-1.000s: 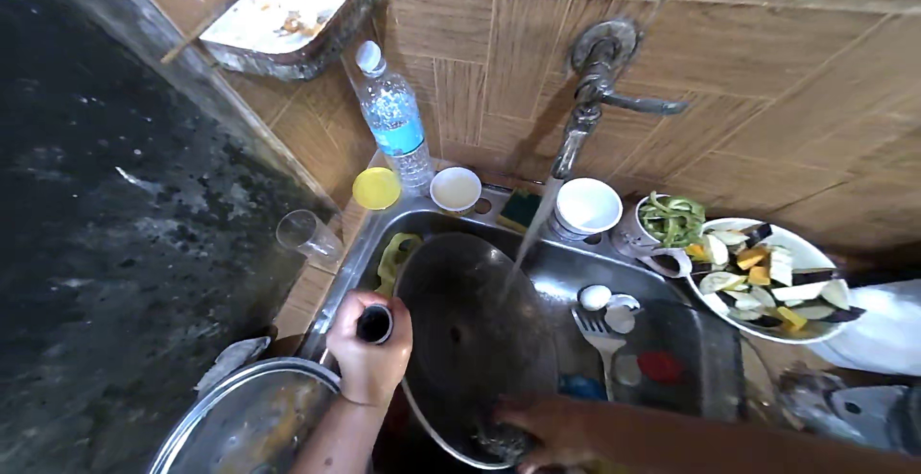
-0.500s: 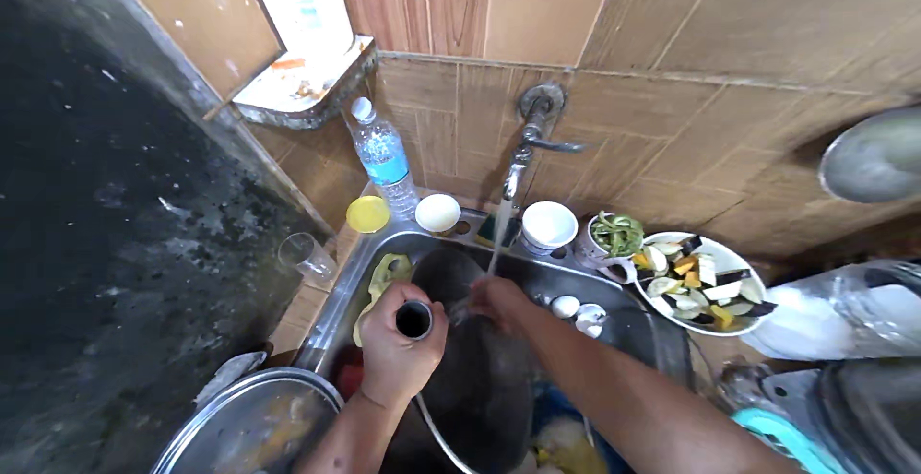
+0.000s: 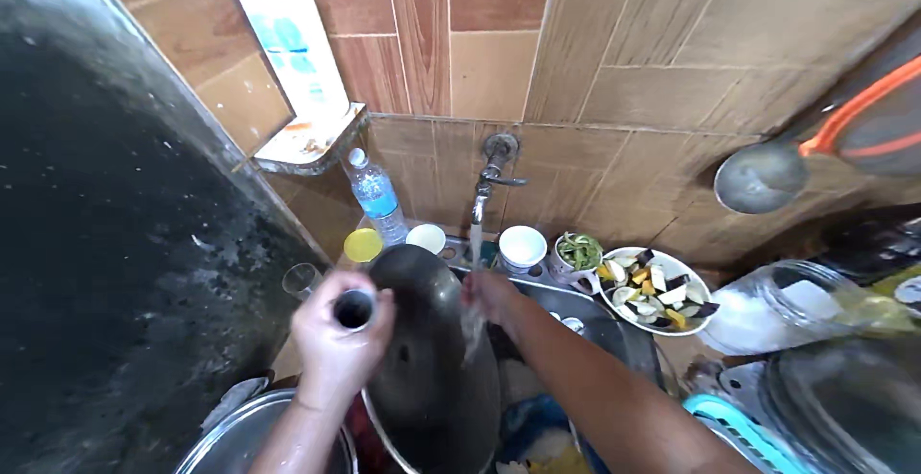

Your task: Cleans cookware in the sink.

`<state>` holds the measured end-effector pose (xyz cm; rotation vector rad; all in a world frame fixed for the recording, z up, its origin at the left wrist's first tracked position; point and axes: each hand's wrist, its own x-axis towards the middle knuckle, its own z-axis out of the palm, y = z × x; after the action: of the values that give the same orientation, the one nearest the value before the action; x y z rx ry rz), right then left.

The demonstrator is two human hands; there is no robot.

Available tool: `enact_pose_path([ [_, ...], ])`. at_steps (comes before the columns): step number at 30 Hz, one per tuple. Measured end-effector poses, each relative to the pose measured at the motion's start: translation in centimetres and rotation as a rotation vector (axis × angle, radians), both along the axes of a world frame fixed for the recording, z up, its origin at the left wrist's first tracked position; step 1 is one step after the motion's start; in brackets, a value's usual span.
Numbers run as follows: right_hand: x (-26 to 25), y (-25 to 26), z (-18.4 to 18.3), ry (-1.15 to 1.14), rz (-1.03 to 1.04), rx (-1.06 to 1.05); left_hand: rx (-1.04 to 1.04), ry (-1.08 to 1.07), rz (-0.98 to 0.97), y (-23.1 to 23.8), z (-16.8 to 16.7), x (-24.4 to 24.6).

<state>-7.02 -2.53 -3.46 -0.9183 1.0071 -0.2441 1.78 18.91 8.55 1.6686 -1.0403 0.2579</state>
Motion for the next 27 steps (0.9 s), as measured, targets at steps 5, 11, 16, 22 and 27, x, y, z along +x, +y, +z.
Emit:
enact_pose_path([
  [5,-1.6,1.7,1.0,0.068,0.125,-0.116,-0.295,0.382,0.07,2.9,-3.4,2.2],
  [11,-12.5,9.0,1.7,0.338,1.297,-0.808,-0.404,0.537,0.048,3.8,-2.8,0.6],
  [16,-10.5,3.4,-4.8,0.795,1.02,-1.229,-0.38,0.466,-0.107,4.8,-1.3,-2.1],
  [22,6.8,8.9,-2.3,0.388,-0.085,-0.893,-0.287,0.464,-0.216,4.2,-0.1,-5.6],
  [27,-0.7,18.7,9.0,-0.237,0.529,-0.451,-0.325,0.372,-0.142,3.0,-1.9,-3.2],
])
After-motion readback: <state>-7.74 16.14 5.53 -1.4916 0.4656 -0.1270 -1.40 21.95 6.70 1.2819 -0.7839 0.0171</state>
